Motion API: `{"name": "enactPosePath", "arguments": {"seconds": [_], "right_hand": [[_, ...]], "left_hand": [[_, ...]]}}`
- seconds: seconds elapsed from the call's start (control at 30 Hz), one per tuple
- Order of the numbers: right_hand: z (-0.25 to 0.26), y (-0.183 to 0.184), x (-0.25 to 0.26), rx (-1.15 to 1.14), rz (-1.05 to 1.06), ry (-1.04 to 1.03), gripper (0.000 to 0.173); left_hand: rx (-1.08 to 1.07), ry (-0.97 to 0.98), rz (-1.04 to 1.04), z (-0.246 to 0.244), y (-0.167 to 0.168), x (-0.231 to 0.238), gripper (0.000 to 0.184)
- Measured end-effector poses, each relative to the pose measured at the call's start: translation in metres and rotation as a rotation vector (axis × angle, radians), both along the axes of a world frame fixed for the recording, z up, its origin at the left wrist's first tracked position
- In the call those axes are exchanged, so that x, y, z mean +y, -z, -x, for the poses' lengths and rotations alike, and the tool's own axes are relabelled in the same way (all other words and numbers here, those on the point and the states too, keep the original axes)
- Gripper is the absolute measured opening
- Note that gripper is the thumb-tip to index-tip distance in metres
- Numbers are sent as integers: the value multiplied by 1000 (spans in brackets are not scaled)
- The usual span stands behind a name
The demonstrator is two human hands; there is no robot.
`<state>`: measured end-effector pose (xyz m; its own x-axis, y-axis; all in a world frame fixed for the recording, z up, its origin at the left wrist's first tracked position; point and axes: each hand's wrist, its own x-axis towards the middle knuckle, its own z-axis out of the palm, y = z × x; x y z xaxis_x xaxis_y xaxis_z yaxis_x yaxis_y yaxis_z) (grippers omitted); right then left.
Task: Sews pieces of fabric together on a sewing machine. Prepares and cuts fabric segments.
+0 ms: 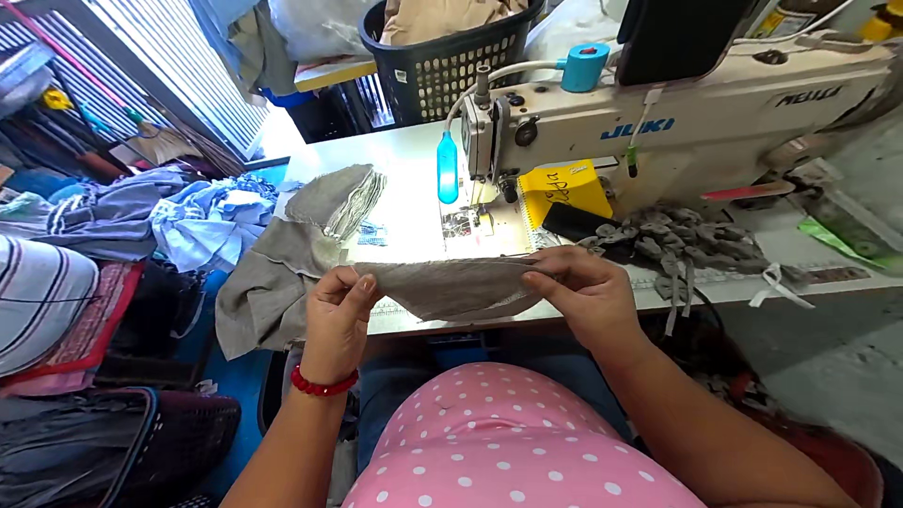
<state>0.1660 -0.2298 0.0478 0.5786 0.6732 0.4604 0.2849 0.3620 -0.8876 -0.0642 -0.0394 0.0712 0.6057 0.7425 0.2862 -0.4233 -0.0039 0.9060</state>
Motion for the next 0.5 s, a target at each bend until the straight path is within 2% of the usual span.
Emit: {"name": "enactPosePath", "arguments": {"seconds": [0.07, 0.2, 0.5], "right_hand": [[1, -2, 0, -11, -20, -1, 9], [4, -5, -1, -2, -25, -5, 10], [8, -7, 1, 77, -25, -25, 19]], "left_hand": [[-37, -15, -30, 0, 2, -1, 2], [-49, -88, -115, 1, 7, 1, 10], [-89, -101, -72, 1, 8, 1, 16]]}}
